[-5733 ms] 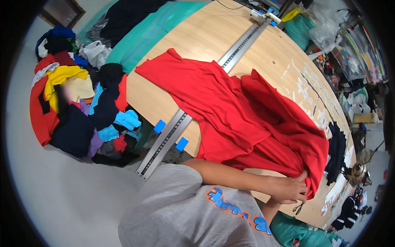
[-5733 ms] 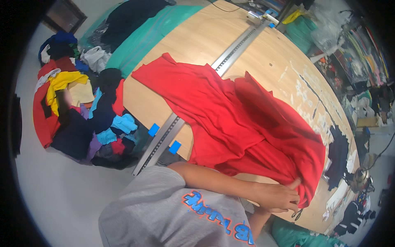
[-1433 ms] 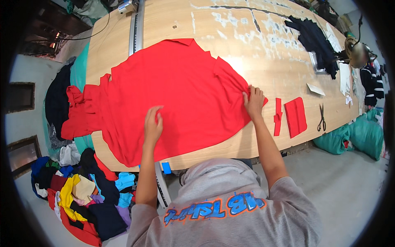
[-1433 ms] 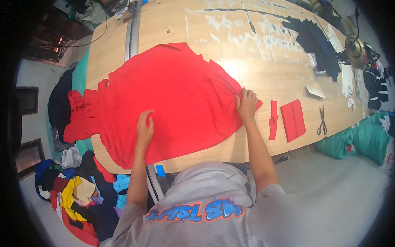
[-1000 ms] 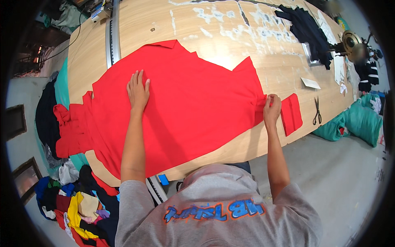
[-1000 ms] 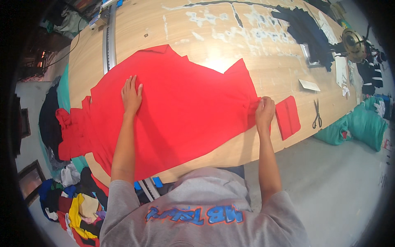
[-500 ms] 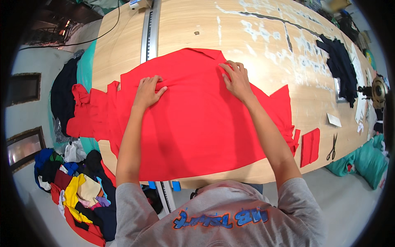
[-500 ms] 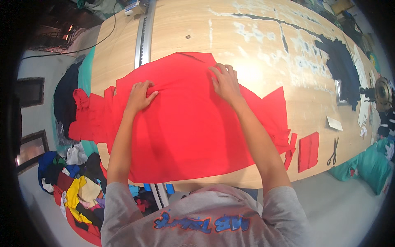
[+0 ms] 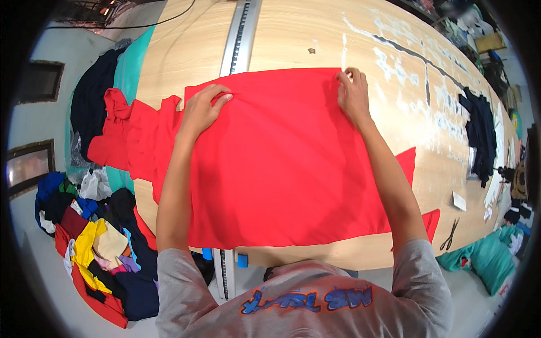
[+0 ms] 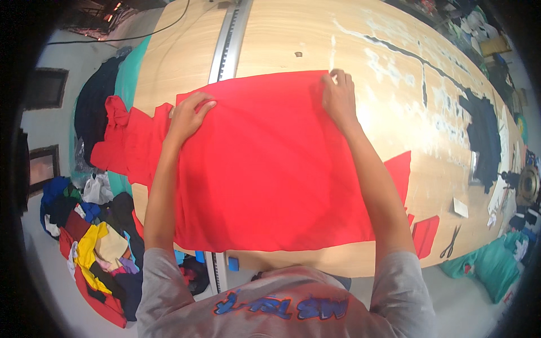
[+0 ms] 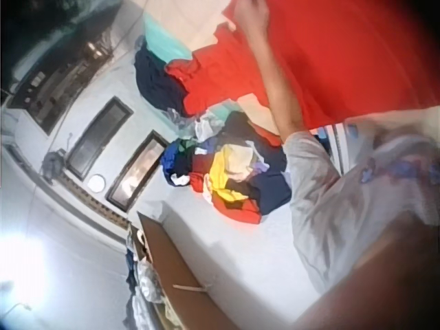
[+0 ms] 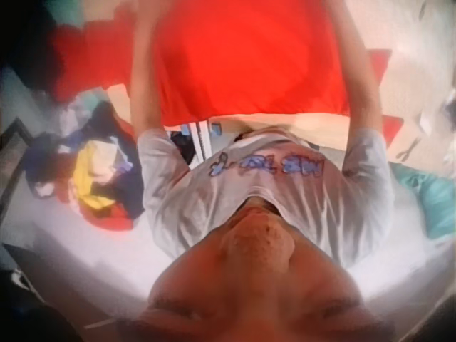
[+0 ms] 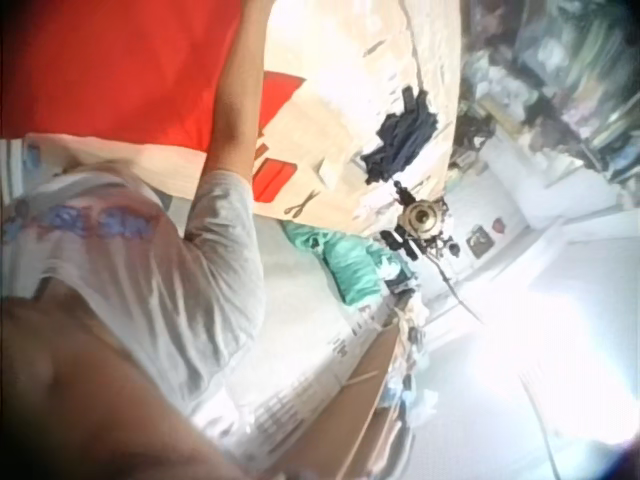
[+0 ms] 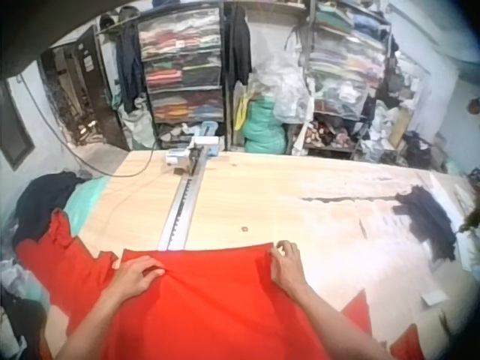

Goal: The person cuts red fabric pieces on a workbench using scissors. They align the fabric, cut along straight lines, and use a white paper template to guide additional cuts. The person folds and repositions the fabric multiple times to produce several rectangular pieces.

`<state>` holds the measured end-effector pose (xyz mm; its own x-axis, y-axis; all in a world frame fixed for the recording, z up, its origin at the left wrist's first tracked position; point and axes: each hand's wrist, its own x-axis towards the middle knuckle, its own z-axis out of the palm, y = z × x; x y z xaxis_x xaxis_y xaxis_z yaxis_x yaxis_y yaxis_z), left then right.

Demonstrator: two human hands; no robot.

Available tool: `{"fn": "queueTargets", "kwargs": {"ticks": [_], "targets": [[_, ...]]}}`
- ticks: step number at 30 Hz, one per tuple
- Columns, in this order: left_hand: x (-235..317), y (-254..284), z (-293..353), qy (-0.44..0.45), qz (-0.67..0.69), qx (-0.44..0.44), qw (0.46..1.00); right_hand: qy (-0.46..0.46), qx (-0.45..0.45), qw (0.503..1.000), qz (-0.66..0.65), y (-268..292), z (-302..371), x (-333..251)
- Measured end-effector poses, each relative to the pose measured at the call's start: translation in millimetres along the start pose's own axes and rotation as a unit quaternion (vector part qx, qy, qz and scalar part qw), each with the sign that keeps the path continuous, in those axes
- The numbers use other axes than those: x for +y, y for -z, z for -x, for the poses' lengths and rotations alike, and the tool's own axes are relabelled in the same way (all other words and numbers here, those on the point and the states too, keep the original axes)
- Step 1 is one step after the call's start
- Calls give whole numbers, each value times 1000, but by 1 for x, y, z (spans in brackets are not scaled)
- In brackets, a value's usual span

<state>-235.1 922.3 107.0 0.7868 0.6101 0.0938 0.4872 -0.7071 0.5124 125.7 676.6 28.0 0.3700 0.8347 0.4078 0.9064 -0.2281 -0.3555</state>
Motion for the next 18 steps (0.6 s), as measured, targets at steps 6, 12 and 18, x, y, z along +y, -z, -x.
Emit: {"fn": "queueTargets", "kwargs": {"ticks": [6,12,18], "targets": [[-44,-26,28,20,-72,-22,997,37,-112,992,-54,29,47,-30],[-47,-2,68,51,-76,-12,996,-18,-171,980,-98,42,64,-21],[-112,28,96,88,-104,64,989,-186,-70,940,-279,54,69,-25]]}}
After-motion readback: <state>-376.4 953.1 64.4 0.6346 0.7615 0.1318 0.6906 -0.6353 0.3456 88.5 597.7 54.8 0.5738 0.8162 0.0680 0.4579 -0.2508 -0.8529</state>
